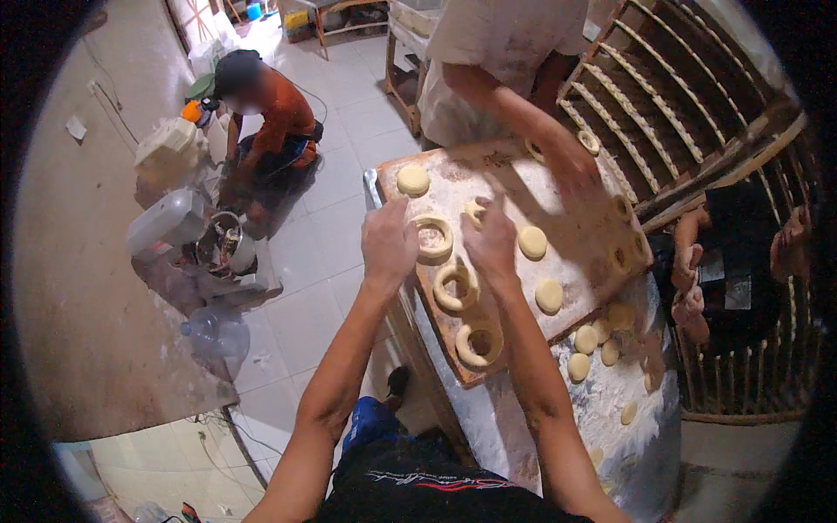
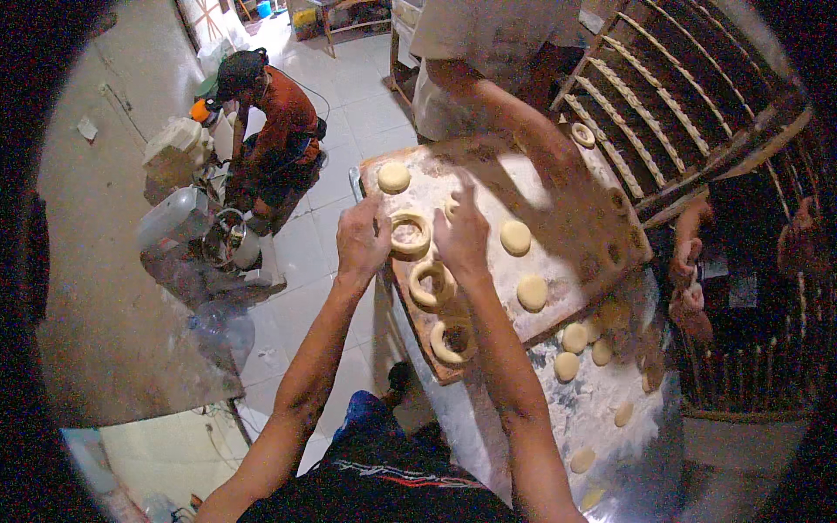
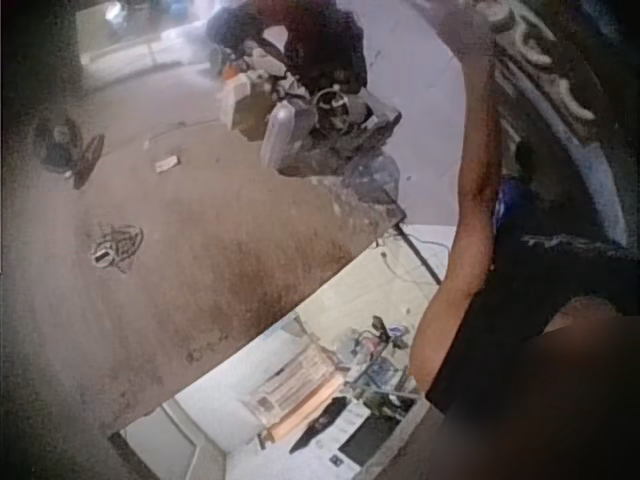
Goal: The person shapes small dough balls into ring shapes by hand and places them on a wooden board. Other workers are also shaping dough nearby, and the finished rings are arranged in rows on the board.
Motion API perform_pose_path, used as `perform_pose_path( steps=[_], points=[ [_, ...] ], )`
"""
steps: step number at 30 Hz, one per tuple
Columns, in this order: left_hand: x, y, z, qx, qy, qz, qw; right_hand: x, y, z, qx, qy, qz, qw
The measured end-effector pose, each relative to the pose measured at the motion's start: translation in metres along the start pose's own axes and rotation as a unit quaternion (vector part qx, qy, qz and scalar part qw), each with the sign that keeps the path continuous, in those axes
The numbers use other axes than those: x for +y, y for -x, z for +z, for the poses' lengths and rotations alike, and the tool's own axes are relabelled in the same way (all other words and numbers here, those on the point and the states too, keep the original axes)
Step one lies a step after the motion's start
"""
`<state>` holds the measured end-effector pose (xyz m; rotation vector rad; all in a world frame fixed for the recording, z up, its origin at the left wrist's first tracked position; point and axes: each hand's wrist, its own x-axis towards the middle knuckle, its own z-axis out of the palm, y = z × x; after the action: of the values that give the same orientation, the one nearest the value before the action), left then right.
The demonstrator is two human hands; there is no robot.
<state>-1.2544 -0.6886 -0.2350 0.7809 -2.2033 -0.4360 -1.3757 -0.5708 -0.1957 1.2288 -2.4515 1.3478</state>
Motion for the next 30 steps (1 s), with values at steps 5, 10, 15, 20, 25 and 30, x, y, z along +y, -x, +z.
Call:
perform_pose_path(
  steps=[5,10,15,20,25,30],
  points=[
    [-0.018,-0.012,0.024,-0.125,0.104,-0.019,0.987,0.001,0.003,-0.02,0.039,-0.074,0.102,0.991],
    [-0.022,-0.023,0.019,-0.15,0.13,-0.023,0.98,0.0,-0.018,0.007,-0.084,-0.082,0.122,0.986],
    [-0.031,0.001,-0.031,-0.022,0.209,-0.189,0.959,0.016,-0.073,0.087,-0.14,0.012,0.059,0.988],
    [-0.04,0.043,-0.061,-0.019,0.228,-0.29,0.929,-0.003,-0.098,0.113,-0.227,-0.011,0.048,0.973],
    [-0.017,0.07,-0.068,0.017,0.27,-0.252,0.929,-0.016,-0.02,0.012,-0.306,-0.499,0.138,0.799],
    [0.077,0.103,-0.051,-0.102,0.402,-0.244,0.877,0.024,0.199,-0.124,-0.128,-0.31,0.202,0.92]
  ],
)
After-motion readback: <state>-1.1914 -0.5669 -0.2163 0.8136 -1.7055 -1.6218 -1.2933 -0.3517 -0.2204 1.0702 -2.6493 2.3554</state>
